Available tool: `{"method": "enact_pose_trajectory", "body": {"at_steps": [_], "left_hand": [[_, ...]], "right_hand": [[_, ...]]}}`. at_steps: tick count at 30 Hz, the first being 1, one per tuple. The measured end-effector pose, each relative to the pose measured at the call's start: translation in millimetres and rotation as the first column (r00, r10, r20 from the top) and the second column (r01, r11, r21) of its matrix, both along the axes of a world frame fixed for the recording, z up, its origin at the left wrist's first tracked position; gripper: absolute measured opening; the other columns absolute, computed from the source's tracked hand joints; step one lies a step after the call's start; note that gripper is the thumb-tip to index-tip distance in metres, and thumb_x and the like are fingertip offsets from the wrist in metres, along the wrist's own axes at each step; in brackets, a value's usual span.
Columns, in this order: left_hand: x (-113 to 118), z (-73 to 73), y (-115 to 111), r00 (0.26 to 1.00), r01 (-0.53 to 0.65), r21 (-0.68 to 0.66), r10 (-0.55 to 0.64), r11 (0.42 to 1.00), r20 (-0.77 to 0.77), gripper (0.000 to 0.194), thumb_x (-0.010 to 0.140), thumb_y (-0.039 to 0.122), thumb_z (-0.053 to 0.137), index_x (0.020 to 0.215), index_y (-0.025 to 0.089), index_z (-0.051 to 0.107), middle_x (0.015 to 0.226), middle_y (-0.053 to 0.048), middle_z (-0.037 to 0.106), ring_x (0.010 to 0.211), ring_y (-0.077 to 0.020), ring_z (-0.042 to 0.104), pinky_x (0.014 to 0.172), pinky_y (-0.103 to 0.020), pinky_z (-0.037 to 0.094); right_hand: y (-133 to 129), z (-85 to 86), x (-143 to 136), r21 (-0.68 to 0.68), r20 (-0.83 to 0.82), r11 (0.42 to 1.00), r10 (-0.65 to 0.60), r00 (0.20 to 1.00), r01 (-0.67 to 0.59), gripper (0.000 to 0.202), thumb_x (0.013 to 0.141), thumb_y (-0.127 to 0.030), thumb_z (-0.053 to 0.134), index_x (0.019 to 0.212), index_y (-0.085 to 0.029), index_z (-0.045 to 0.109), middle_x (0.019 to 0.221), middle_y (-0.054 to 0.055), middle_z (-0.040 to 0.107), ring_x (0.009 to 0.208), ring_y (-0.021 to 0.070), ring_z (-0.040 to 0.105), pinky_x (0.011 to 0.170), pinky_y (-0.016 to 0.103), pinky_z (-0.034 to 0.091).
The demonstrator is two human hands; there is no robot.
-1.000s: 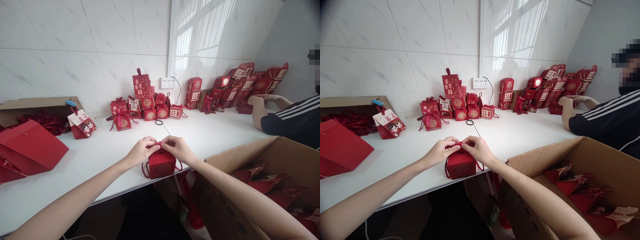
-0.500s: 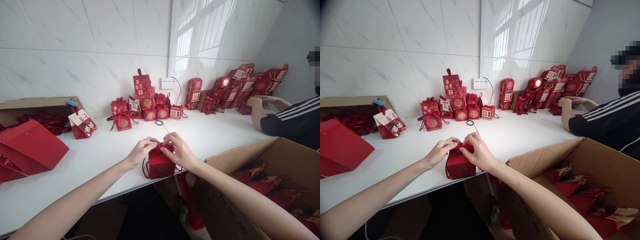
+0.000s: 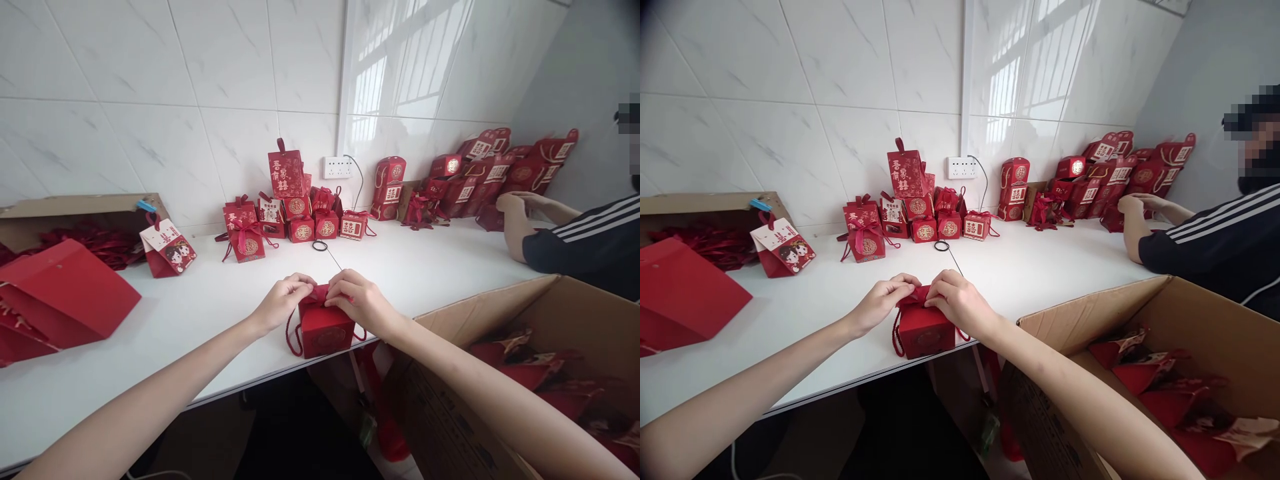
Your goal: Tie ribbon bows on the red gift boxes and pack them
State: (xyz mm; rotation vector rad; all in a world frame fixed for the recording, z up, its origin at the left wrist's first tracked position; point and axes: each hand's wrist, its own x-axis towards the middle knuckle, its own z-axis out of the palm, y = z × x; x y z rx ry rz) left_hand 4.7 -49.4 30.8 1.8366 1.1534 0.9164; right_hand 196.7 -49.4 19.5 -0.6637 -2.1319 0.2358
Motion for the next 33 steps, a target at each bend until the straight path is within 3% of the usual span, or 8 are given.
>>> {"method": "enact_pose_trajectory", "body": {"at_steps": [4,8,13,17,21,24,28,33], "left_hand": [[-8,1.9,-2,0.987,-0.047,0.123,0.065,0.991,-0.147,0.034,0.084,0.04,0.042,0.066,0.018,0.061,0.104,-0.005,0.057,0.1,-0.0211,0.049,0.092,-0.037,0.038],[-17,4.5,-9,0.947,-0.002,0.31,0.102,0.951,-0.306,0.036,0.087,0.037,0.04,0.064,0.019,0.061,0.098,-0.004,0.056,0.099,-0.0204,0.047,0.093,-0.038,0.037],[-14,5.5,-19,0.936,0.002,0.379,0.132,0.925,-0.327,0.027,0.087,0.032,0.043,0.071,0.019,0.06,0.091,-0.003,0.052,0.083,-0.0151,0.051,0.08,-0.03,0.043],[-2,10.5,-29,0.93,-0.027,0.33,0.145,0.944,-0.338,0.012,0.084,0.027,0.045,0.082,0.02,0.055,0.083,0.001,0.054,0.062,-0.0103,0.05,0.062,-0.025,0.043],[4,13.3,-37,0.9,-0.028,0.288,0.149,0.957,-0.41,0.009,0.085,0.026,0.043,0.08,0.021,0.05,0.077,0.004,0.057,0.057,-0.01,0.05,0.056,-0.024,0.039],[3,9.7,-40,0.89,-0.05,0.266,0.163,0.963,-0.425,0.009,0.084,0.027,0.043,0.08,0.022,0.049,0.077,0.004,0.06,0.059,-0.011,0.053,0.057,-0.025,0.04],[0,1.4,-41,0.897,-0.075,0.26,0.179,0.963,-0.405,0.009,0.085,0.028,0.042,0.084,0.022,0.049,0.083,0.002,0.062,0.066,-0.0131,0.058,0.058,-0.025,0.044],[0,-4.5,-43,0.886,-0.022,0.382,0.195,0.924,-0.421,0.008,0.085,0.025,0.04,0.082,0.021,0.047,0.1,-0.002,0.059,0.068,-0.0129,0.06,0.064,-0.028,0.047]], "right_hand": [[2,5.3,12,0.061,0.05,0.998,-0.036,0.998,0.033,0.013,0.084,-0.014,0.055,0.075,-0.019,0.061,0.083,0.005,0.058,0.081,0.0166,0.056,0.073,0.03,0.05],[0,9.7,23,0.132,0.163,0.989,-0.081,0.983,0.06,0.015,0.086,-0.011,0.051,0.075,-0.017,0.06,0.082,0.007,0.059,0.08,0.018,0.053,0.07,0.031,0.048],[-8,15.2,28,0.139,0.307,0.984,-0.148,0.94,0.11,0.018,0.087,-0.01,0.047,0.074,-0.017,0.058,0.081,0.007,0.058,0.076,0.0174,0.054,0.069,0.031,0.046],[-14,20.4,26,-0.01,0.336,0.975,-0.207,0.919,0.223,0.004,0.086,-0.019,0.054,0.085,-0.017,0.057,0.082,0.005,0.06,0.068,0.0148,0.055,0.064,0.028,0.044],[-18,22.7,21,-0.286,0.343,0.91,-0.195,0.919,0.299,0.017,0.083,-0.035,0.06,0.079,-0.019,0.056,0.074,0.001,0.062,0.063,0.0132,0.056,0.059,0.025,0.042],[-19,21.6,16,-0.398,0.325,0.867,-0.172,0.93,0.299,0.018,0.08,-0.036,0.061,0.075,-0.019,0.055,0.072,0.0,0.062,0.062,0.0128,0.056,0.057,0.024,0.041],[-19,21.2,11,-0.479,0.27,0.844,-0.12,0.955,0.241,0.006,0.081,-0.023,0.056,0.076,-0.02,0.056,0.068,-0.001,0.061,0.06,0.0112,0.055,0.056,0.022,0.041],[-17,21.0,10,-0.424,0.244,0.878,-0.125,0.962,0.222,0.006,0.076,-0.015,0.051,0.073,-0.02,0.054,0.075,0.0,0.061,0.063,0.0111,0.055,0.059,0.023,0.042]]}}
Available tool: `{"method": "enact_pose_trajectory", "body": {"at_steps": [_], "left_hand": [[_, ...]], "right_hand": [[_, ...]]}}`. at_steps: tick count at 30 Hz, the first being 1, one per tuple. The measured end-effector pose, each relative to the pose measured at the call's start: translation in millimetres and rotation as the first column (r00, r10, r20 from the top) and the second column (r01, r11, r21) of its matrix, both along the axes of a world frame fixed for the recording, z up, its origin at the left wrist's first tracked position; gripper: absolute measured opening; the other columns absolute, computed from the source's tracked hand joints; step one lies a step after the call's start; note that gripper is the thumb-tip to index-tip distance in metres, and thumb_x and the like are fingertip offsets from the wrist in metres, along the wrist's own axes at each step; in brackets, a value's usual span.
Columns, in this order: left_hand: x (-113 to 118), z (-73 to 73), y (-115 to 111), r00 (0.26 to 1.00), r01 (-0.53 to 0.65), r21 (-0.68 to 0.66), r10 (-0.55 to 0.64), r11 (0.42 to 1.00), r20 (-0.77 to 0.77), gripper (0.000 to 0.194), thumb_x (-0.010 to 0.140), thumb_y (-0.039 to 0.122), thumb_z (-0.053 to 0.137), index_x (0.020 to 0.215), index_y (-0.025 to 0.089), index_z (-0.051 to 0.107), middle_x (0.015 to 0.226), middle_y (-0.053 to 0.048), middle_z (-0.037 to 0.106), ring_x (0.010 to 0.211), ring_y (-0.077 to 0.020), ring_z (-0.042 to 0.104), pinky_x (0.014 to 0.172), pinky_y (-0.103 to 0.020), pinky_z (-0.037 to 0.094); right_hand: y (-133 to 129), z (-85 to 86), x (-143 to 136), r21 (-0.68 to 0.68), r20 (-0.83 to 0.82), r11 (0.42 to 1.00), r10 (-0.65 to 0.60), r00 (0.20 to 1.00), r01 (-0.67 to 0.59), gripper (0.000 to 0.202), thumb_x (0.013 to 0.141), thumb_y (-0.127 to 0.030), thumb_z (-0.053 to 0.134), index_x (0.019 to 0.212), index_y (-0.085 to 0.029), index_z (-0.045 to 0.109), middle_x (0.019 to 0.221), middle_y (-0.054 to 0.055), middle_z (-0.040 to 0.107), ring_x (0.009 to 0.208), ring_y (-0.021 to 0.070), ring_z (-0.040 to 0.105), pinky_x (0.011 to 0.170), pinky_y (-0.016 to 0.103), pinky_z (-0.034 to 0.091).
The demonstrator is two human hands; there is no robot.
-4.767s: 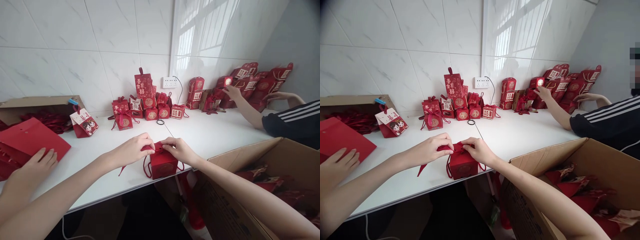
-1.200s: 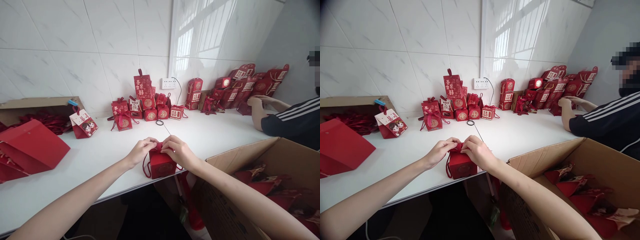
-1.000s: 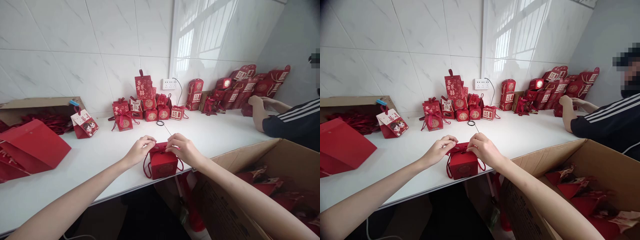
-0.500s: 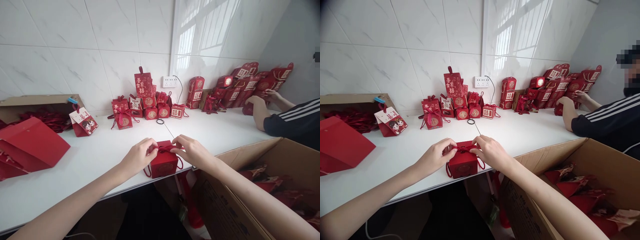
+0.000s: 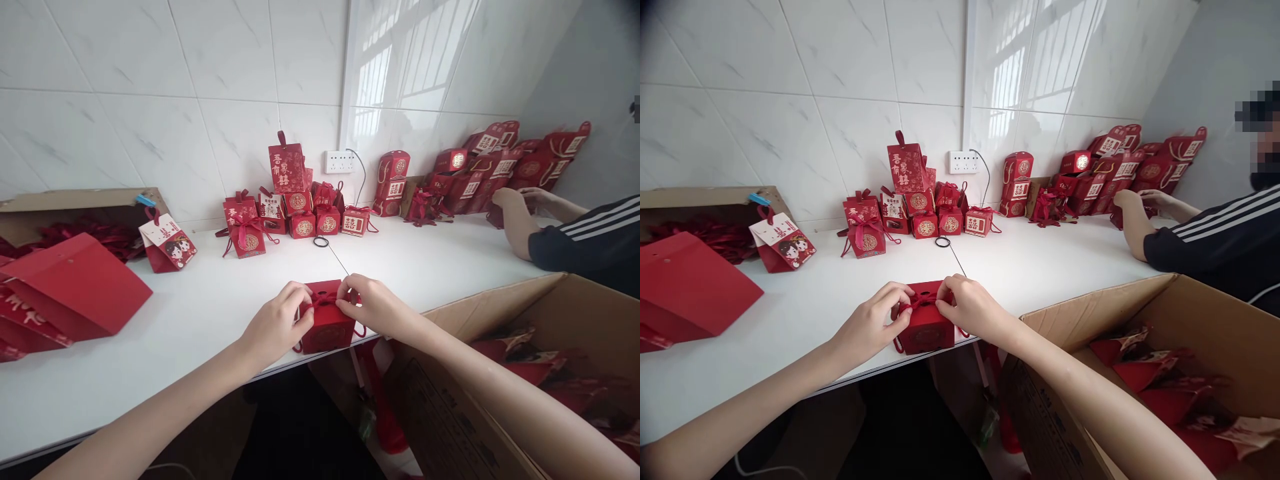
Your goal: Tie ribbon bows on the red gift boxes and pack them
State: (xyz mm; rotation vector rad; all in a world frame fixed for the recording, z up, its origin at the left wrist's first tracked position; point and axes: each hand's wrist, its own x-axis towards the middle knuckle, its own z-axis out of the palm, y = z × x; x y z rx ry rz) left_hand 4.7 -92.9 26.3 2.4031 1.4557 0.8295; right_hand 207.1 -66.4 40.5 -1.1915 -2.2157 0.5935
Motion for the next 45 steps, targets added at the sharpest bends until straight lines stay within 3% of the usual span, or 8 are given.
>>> {"method": "enact_pose_trajectory", "body": {"at_steps": [7,14,22,27,33,39,42,45], "left_hand": [[-1,2.6,3,0.996,0.018,-0.006,-0.018,1.0,-0.09,0.005,0.084,0.021,0.042,0.08,0.022,0.044,0.118,-0.002,0.058,0.053,-0.0088,0.055,0.059,-0.028,0.048],[2,-0.5,3,0.97,0.092,0.382,0.004,0.92,-0.243,0.011,0.085,0.017,0.043,0.082,0.017,0.054,0.082,-0.004,0.054,0.074,-0.016,0.058,0.065,-0.028,0.05],[4,-2.2,1,0.924,0.078,0.431,0.097,0.899,-0.371,0.015,0.086,0.016,0.041,0.081,0.017,0.056,0.076,-0.003,0.059,0.066,-0.0168,0.056,0.064,-0.031,0.048],[6,-2.9,0,0.948,0.047,0.354,0.069,0.934,-0.309,0.012,0.085,0.015,0.042,0.081,0.018,0.054,0.078,-0.003,0.058,0.067,-0.0163,0.056,0.064,-0.029,0.047],[6,-0.2,2,0.979,0.02,0.197,0.021,0.98,-0.204,0.009,0.084,0.015,0.041,0.079,0.019,0.047,0.082,-0.003,0.054,0.071,-0.0158,0.054,0.062,-0.028,0.046],[1,-5.5,5,0.999,0.049,0.032,-0.049,0.998,0.003,0.007,0.087,0.023,0.041,0.085,0.02,0.047,0.091,-0.002,0.053,0.074,-0.0134,0.054,0.067,-0.028,0.048],[-23,-7.5,4,0.99,-0.004,0.13,-0.014,0.992,0.14,0.01,0.087,0.025,0.043,0.095,0.021,0.048,0.101,-0.004,0.054,0.088,-0.0147,0.056,0.075,-0.028,0.049],[-73,2.5,-2,0.944,-0.268,0.352,0.172,0.897,0.281,0.01,0.086,0.024,0.045,0.095,0.021,0.049,0.105,-0.004,0.053,0.1,-0.0179,0.054,0.083,-0.031,0.049]], "right_hand": [[0,-1.1,5,0.017,-0.066,0.998,0.06,0.996,-0.059,0.005,0.08,-0.02,0.051,0.078,-0.02,0.055,0.079,-0.001,0.065,0.069,0.0118,0.058,0.064,0.024,0.044],[24,11.5,-10,0.15,0.029,0.988,0.028,0.999,-0.032,0.016,0.083,-0.024,0.052,0.075,-0.016,0.063,0.081,0.004,0.064,0.07,0.0126,0.057,0.068,0.025,0.043],[53,28.0,-40,-0.165,0.229,0.96,0.26,0.938,-0.226,0.014,0.07,-0.03,0.062,0.066,-0.017,0.065,0.064,0.001,0.063,0.059,0.0122,0.053,0.054,0.022,0.039],[50,24.5,-37,-0.264,-0.03,0.948,0.174,0.984,-0.176,0.008,0.074,-0.022,0.058,0.068,-0.015,0.058,0.064,-0.001,0.06,0.057,0.0087,0.051,0.052,0.02,0.039],[51,18.0,-33,-0.492,-0.358,0.841,0.039,0.933,-0.224,0.016,0.076,-0.015,0.057,0.092,-0.016,0.054,0.061,-0.005,0.057,0.05,0.0068,0.048,0.049,0.019,0.038],[56,3.5,-30,-0.253,-0.282,0.967,-0.051,0.958,-0.023,0.018,0.075,-0.012,0.058,0.093,-0.015,0.054,0.079,0.001,0.063,0.07,0.0105,0.058,0.066,0.024,0.046],[51,-3.8,-19,-0.172,-0.288,0.984,-0.091,0.953,0.042,0.023,0.082,-0.029,0.055,0.101,-0.016,0.052,0.098,0.007,0.063,0.089,0.0144,0.059,0.083,0.031,0.046],[38,-12.1,-3,-0.199,-0.339,0.98,-0.088,0.937,0.021,0.034,0.088,-0.043,0.044,0.11,-0.018,0.047,0.114,0.011,0.057,0.107,0.0185,0.055,0.092,0.038,0.044]]}}
